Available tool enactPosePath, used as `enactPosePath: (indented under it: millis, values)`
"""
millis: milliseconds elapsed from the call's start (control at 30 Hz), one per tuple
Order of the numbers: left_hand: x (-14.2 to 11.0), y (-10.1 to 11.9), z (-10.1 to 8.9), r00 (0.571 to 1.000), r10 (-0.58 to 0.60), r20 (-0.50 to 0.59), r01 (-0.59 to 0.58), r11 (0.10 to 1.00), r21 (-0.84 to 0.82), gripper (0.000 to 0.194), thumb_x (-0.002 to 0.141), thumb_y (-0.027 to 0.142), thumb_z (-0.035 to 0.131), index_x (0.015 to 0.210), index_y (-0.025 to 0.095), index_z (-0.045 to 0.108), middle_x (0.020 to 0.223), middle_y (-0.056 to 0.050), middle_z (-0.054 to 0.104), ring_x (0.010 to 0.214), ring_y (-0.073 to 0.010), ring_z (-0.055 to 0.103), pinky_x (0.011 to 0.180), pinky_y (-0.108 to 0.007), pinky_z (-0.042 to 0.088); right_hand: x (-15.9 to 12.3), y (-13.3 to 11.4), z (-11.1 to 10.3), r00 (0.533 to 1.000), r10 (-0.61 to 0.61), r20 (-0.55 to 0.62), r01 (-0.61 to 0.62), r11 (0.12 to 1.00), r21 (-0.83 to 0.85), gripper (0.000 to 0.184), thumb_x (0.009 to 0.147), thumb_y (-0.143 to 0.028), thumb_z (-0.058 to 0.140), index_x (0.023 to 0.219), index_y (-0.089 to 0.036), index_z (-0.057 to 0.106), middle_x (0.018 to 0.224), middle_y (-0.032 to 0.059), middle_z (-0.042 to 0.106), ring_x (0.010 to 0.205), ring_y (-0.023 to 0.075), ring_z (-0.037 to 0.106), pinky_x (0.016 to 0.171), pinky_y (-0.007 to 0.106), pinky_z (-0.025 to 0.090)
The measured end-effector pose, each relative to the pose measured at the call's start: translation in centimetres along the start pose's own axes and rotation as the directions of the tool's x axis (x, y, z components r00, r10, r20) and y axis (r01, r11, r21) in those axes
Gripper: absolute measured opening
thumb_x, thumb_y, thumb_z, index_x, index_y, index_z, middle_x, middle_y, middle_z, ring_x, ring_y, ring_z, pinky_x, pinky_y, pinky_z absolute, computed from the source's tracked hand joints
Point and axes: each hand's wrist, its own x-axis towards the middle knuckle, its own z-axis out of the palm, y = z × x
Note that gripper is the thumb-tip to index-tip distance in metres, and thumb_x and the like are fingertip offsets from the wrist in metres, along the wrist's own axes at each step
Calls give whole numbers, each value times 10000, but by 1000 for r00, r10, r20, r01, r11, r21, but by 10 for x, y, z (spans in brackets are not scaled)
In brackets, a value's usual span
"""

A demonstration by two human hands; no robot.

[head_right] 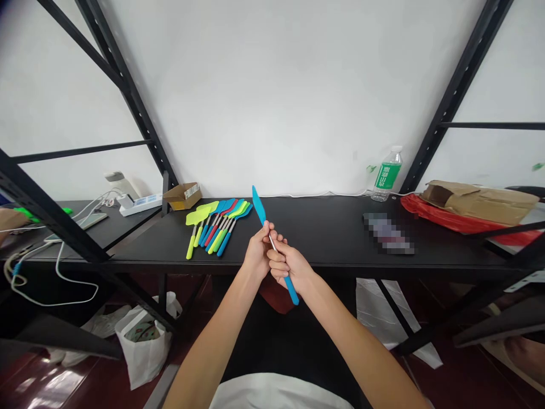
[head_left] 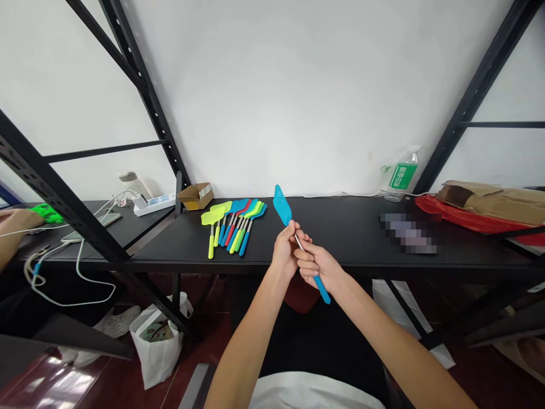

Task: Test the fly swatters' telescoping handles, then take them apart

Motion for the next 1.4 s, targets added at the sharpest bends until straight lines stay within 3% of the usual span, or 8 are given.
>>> enactPosePath:
  millis: [233,367,500,767,933,1100,1267,1400]
  values:
    - [31,-14,4,985,101,-143,-59,960,273,354,775,453,785,798,121,665,622,-39,668,586,-143,637,588,-248,470,5,-9,-16,971,-215,-102,167,922,-349,247,897,-415,685,906,-214,542,463,-134,325,335,31,154,302,132,165]
    - [41,-24,16,981,113,-160,-52,939,341,352,799,476,738,787,136,647,628,-37,676,419,-81,487,459,-220,363,-2,-25,-22,928,-347,-134,232,820,-523,288,847,-421,730,921,-202,559,534,-84,471,358,36,317,328,134,244]
    - [33,-37,26,991,125,-51,-89,888,450,389,816,519,696,743,138,673,659,-35,677,374,-39,363,425,-214,313,-11,-35,-26,901,-404,-161,291,836,-465,352,788,-427,786,827,-181,538,629,-56,523,383,11,308,325,127,202]
    - [18,-26,23,988,-33,149,-73,757,649,406,888,517,601,897,156,785,588,-37,632,609,-163,614,643,-273,495,-20,-38,-26,959,-248,-139,209,946,-248,333,877,-432,700,777,-203,480,560,-84,437,360,19,172,294,133,132]
    - [22,-9,35,988,-138,67,74,812,579,447,882,550,604,906,146,794,832,-105,746,705,-192,663,663,-293,511,-26,-39,-16,949,-308,-70,273,912,-307,314,877,-430,725,830,-193,524,556,-84,427,385,24,182,315,120,156]
    - [17,-22,42,998,66,0,-60,910,410,448,842,558,684,765,124,761,844,-117,751,790,-198,694,754,-291,530,-32,-39,-9,943,-322,-78,272,886,-376,331,873,-465,729,849,-187,550,527,-94,405,385,24,171,314,117,153]
    - [2,-30,41,994,69,82,-102,836,538,496,866,603,640,782,123,736,616,-51,648,594,-157,637,622,-268,518,-34,-42,-8,948,-300,-104,253,911,-326,411,837,-506,756,775,-204,484,540,-95,408,370,21,179,303,132,150]
    - [-20,-33,36,989,16,146,-105,776,622,423,916,552,599,1097,180,685,791,-48,691,647,-167,651,597,-257,500,-33,-49,-9,880,-440,-176,397,887,-236,445,844,-572,729,769,-214,475,499,-112,291,365,35,178,315,150,204]
